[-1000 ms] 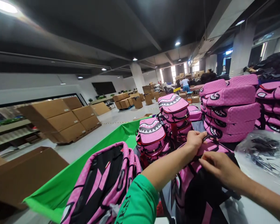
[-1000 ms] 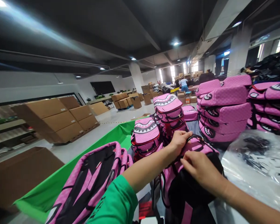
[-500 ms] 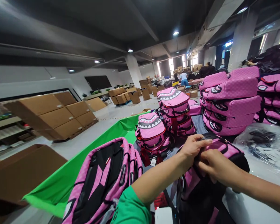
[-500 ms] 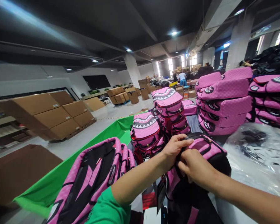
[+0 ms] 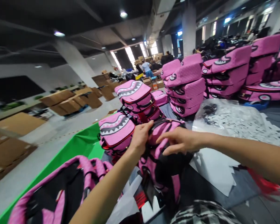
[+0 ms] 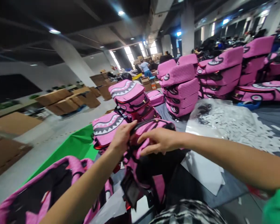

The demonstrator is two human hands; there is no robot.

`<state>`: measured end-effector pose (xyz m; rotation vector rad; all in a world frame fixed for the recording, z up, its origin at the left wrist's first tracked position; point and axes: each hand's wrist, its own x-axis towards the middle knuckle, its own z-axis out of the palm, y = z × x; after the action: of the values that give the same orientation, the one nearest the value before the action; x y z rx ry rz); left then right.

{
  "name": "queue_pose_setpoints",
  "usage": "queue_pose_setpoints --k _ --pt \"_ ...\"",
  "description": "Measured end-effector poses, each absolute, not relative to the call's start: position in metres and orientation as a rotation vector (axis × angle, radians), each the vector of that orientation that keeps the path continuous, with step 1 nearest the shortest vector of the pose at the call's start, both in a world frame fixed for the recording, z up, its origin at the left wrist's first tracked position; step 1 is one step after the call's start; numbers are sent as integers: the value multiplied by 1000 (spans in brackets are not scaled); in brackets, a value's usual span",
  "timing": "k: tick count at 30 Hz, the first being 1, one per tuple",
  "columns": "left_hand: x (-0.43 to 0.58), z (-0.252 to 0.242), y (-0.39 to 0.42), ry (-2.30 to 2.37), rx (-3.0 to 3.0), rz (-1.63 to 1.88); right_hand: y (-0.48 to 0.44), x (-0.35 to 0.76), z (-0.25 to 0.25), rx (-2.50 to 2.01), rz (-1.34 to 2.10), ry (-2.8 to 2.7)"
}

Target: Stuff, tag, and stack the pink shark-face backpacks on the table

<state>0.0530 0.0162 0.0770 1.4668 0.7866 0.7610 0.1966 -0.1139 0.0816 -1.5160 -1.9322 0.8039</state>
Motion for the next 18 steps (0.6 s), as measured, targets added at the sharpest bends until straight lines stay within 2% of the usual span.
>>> queue_pose_setpoints --k 2,4,6,12,15,18 --pt "49 86 20 857 1426 851 -141 235 62 -1485 756 -1661" --pt "45 93 18 854 1435 826 -175 273 22 -1738 551 -1438" --pt "41 94 13 824 1503 726 -212 300 -32 -2065 552 -1328" --pt "32 70 17 1017 1610 815 -304 292 -198 -2388 563 -1094" --pt "20 70 34 1192 1720 745 -337 277 -251 -2493 515 -898" --pt "5 73 50 1293 1897 674 -363 277 -283 -2565 445 -700"
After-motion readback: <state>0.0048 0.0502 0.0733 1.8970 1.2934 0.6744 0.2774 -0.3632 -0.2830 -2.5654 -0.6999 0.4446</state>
